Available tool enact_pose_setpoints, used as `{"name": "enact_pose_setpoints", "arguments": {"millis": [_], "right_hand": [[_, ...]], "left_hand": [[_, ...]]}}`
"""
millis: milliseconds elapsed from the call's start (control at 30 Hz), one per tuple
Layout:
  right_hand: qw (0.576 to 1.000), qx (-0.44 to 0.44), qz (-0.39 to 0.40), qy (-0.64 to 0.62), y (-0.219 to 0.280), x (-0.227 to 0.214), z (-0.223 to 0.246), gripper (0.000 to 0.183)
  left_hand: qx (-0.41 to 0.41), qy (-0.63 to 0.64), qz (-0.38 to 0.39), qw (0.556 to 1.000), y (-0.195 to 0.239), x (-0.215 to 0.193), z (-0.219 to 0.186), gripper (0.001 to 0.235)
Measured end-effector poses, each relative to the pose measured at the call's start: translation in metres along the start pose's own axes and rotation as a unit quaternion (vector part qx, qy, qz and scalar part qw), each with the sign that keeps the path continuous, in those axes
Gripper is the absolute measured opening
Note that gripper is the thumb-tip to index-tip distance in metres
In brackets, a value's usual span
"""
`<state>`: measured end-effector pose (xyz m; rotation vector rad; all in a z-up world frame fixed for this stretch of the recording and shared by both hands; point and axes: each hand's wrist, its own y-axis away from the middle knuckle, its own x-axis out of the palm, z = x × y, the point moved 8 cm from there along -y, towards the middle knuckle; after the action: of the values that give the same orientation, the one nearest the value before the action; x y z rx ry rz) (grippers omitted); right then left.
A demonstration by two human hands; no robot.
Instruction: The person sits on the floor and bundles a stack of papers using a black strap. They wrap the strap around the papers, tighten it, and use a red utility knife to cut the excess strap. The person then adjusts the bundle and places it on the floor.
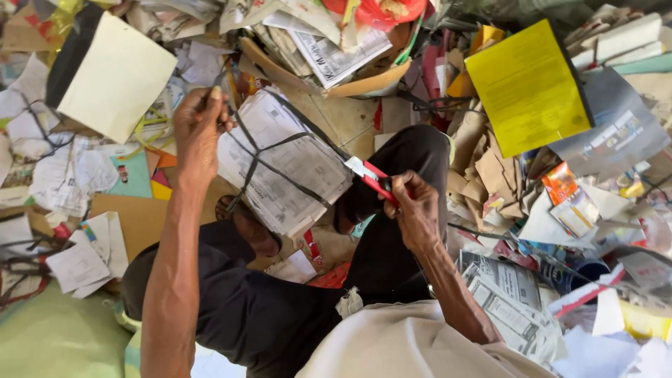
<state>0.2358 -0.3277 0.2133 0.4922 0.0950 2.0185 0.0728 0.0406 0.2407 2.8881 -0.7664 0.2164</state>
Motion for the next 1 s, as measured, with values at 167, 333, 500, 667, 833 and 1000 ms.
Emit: {"name": "enact_pose_setpoints", "arguments": {"millis": [167, 333, 500, 667, 833, 1000], "right_hand": [[0.997, -0.042, 0.023, 0.056, -0.029, 0.008, 0.004, 0.024], [0.984, 0.005, 0.131, 0.120, -0.025, 0.036, 0.020, 0.016], [0.948, 0.079, 0.237, 0.195, -0.021, 0.039, 0.019, 0.021], [0.934, 0.192, 0.296, -0.048, -0.006, 0.034, 0.011, 0.015], [0.914, 0.181, 0.344, -0.119, 0.006, 0.053, 0.018, 0.016], [0.926, 0.122, 0.356, -0.046, 0.017, 0.081, 0.032, 0.049]], "left_hand": [[0.007, 0.032, -0.001, 0.999, -0.003, 0.007, 0.001, 0.011], [0.043, 0.073, 0.120, 0.989, -0.001, 0.012, -0.010, 0.019], [0.093, 0.068, 0.100, 0.988, -0.004, 0.005, -0.026, 0.026], [0.055, 0.080, -0.014, 0.995, -0.035, -0.036, 0.021, 0.017], [0.078, 0.065, 0.060, 0.993, -0.017, -0.001, -0.008, 0.019], [0.097, 0.078, 0.266, 0.956, 0.014, 0.055, -0.030, 0.012]]}}
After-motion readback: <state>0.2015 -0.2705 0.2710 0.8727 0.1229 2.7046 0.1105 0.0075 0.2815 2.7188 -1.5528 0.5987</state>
